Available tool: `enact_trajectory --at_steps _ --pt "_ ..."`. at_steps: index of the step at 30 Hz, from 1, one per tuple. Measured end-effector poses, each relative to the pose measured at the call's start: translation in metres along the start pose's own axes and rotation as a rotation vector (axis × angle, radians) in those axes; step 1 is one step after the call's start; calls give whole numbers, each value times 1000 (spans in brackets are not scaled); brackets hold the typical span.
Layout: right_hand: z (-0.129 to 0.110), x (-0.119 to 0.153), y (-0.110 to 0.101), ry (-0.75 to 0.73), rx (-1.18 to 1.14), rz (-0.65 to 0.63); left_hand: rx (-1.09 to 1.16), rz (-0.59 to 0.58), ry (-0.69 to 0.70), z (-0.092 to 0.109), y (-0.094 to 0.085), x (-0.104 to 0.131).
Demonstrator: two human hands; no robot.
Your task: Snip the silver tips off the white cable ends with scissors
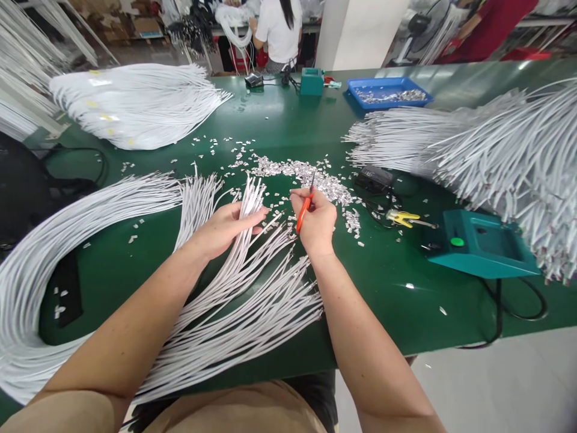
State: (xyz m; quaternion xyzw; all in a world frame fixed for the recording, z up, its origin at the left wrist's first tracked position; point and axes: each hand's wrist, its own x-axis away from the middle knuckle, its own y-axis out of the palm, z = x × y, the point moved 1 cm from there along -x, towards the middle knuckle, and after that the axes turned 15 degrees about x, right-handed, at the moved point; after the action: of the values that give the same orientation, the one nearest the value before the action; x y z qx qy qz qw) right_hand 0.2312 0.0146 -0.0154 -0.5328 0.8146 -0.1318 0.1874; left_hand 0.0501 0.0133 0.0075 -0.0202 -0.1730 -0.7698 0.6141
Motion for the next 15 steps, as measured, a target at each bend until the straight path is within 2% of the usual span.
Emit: enact_trajectory --at_steps 3,8,15 --pt "-8 4 -4 -98 -17 73 -78 16 -20 0 -4 -1" --pt "-17 11 2 -133 -46 -152 -127 66 53 -3 -6 -2" --pt "-17 8 1 -71 -155 -339 -98 -7 110 -8 -2 -2"
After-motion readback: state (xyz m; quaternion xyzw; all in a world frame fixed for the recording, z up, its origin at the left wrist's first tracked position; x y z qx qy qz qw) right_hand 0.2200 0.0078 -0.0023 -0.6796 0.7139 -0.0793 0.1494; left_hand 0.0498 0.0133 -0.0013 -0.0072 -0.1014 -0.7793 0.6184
